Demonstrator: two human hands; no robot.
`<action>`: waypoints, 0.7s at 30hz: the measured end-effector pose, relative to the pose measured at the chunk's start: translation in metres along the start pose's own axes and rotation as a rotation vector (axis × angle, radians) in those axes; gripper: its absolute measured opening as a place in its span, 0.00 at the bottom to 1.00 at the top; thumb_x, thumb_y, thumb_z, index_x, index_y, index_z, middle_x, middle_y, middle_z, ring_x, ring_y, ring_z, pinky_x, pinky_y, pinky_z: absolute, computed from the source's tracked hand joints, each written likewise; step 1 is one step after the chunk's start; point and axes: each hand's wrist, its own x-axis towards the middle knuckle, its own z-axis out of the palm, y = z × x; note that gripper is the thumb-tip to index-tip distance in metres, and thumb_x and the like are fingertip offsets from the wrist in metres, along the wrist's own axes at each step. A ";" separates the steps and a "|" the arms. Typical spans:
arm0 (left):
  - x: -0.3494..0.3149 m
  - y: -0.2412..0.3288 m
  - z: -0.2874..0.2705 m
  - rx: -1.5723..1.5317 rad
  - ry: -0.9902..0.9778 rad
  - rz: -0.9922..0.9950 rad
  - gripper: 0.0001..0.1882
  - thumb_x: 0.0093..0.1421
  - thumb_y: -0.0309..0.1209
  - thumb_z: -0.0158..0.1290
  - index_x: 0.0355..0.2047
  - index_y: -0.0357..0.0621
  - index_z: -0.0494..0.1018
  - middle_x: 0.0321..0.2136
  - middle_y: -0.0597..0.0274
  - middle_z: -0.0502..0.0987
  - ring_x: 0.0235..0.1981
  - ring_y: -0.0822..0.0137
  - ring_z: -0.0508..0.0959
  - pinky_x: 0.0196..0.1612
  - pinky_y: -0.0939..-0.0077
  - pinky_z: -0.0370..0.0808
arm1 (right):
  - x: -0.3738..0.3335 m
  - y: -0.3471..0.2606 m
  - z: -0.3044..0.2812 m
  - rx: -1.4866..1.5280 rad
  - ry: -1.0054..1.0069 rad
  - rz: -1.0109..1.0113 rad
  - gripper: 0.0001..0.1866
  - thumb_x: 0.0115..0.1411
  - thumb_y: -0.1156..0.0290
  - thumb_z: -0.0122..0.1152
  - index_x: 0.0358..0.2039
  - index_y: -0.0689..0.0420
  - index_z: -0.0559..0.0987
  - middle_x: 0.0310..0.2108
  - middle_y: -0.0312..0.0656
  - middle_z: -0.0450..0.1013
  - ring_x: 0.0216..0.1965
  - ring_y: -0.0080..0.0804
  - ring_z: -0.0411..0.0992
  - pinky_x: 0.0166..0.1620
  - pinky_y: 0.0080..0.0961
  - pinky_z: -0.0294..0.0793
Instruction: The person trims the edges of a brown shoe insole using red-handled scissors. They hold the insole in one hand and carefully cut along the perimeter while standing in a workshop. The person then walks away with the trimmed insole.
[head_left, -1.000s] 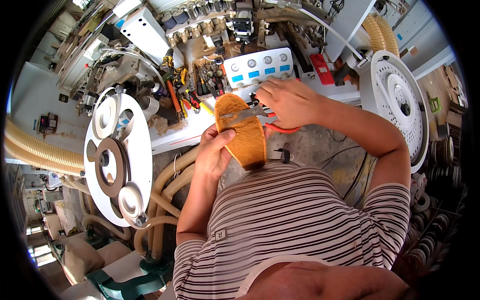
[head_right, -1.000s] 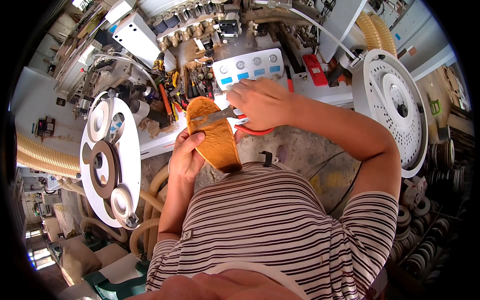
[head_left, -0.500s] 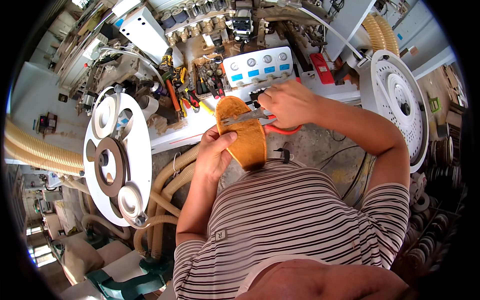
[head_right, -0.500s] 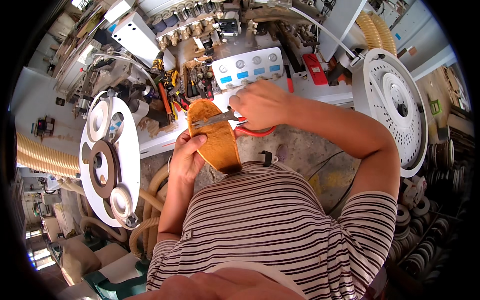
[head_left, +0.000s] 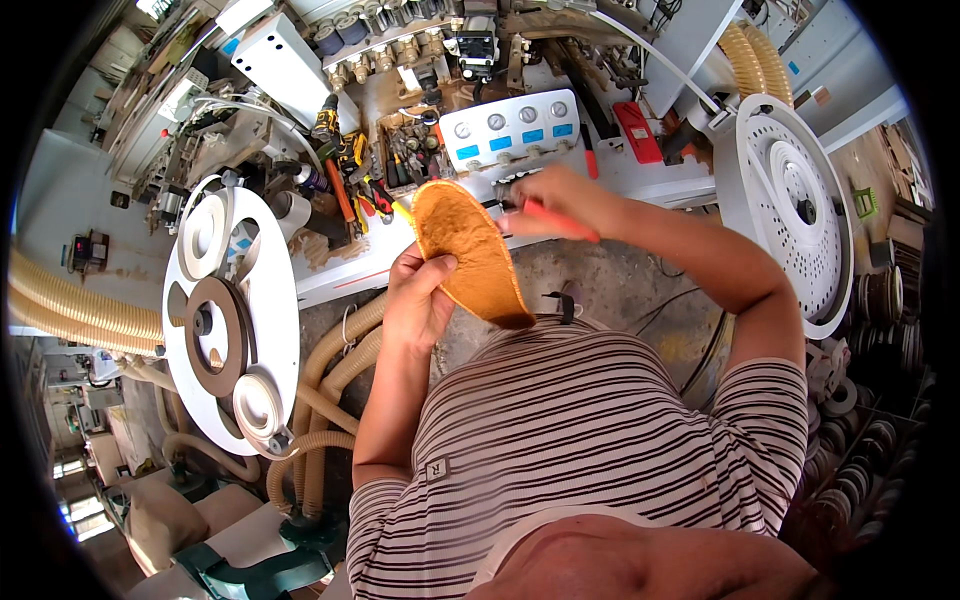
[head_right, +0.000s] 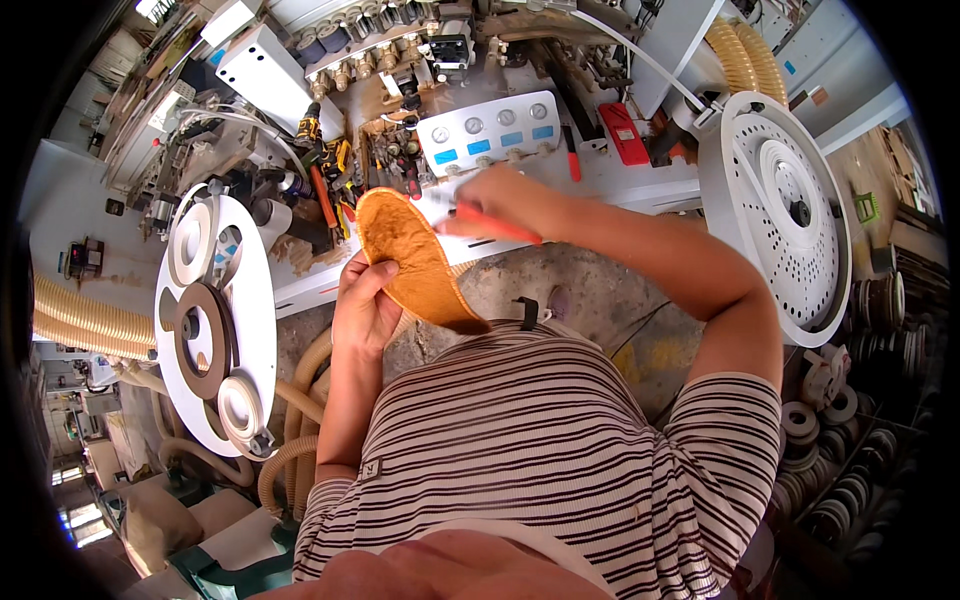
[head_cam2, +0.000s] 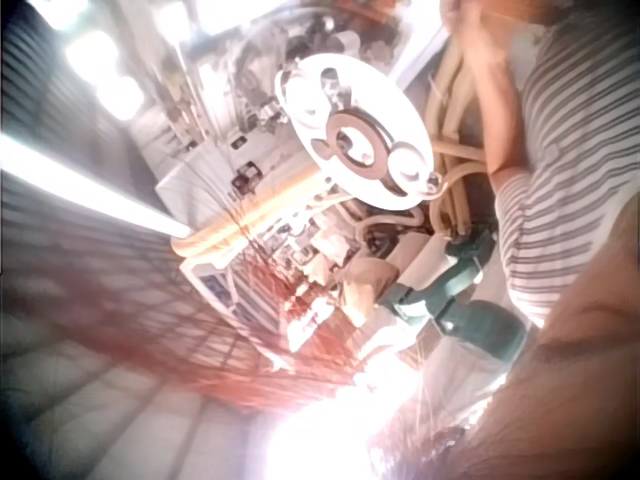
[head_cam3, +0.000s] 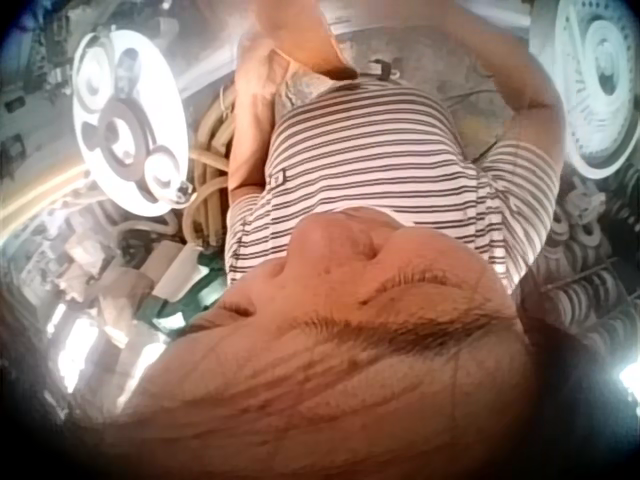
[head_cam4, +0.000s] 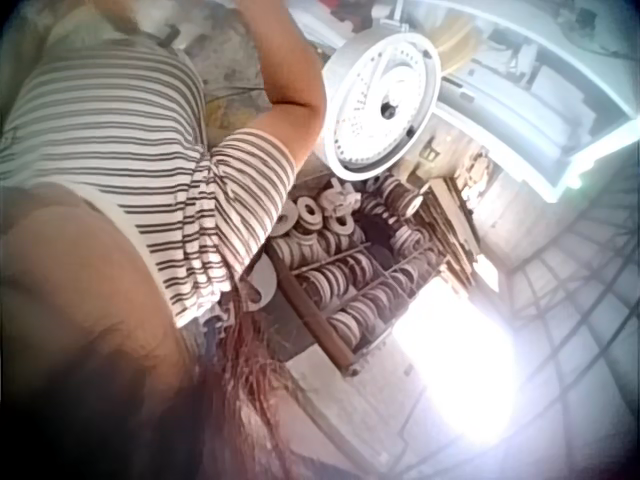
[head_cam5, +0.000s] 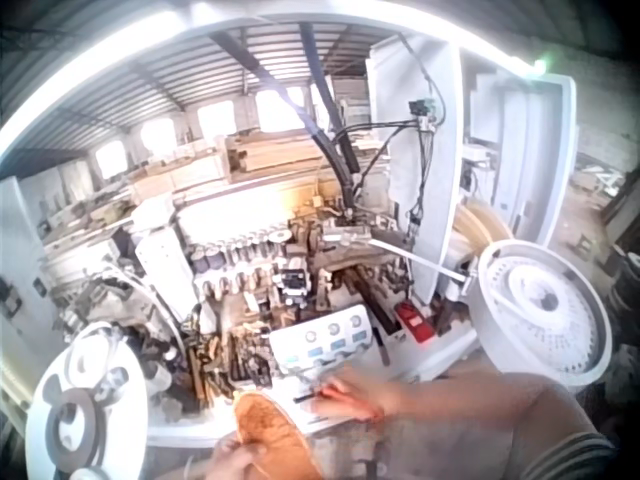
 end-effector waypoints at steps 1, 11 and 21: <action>0.000 0.000 -0.002 -0.001 0.009 0.020 0.18 0.58 0.16 0.48 0.50 0.29 0.71 0.45 0.49 0.79 0.45 0.60 0.81 0.52 0.65 0.78 | 0.005 0.009 0.003 0.250 0.144 -0.031 0.27 0.58 0.43 0.60 0.24 0.58 0.74 0.14 0.43 0.68 0.16 0.32 0.64 0.25 0.32 0.65; 0.008 -0.008 0.012 0.234 0.072 0.141 0.15 0.65 0.25 0.53 0.51 0.33 0.72 0.46 0.56 0.79 0.45 0.67 0.79 0.51 0.72 0.76 | 0.022 -0.016 0.040 0.767 0.253 -0.213 0.18 0.54 0.67 0.70 0.33 0.56 0.67 0.29 0.34 0.68 0.32 0.21 0.65 0.37 0.23 0.67; 0.014 -0.017 -0.001 0.725 0.131 0.308 0.15 0.69 0.31 0.50 0.50 0.32 0.73 0.39 0.65 0.79 0.39 0.77 0.74 0.44 0.80 0.73 | 0.033 -0.030 0.047 0.604 0.436 -0.116 0.15 0.58 0.69 0.68 0.30 0.56 0.66 0.25 0.30 0.59 0.27 0.19 0.58 0.34 0.19 0.62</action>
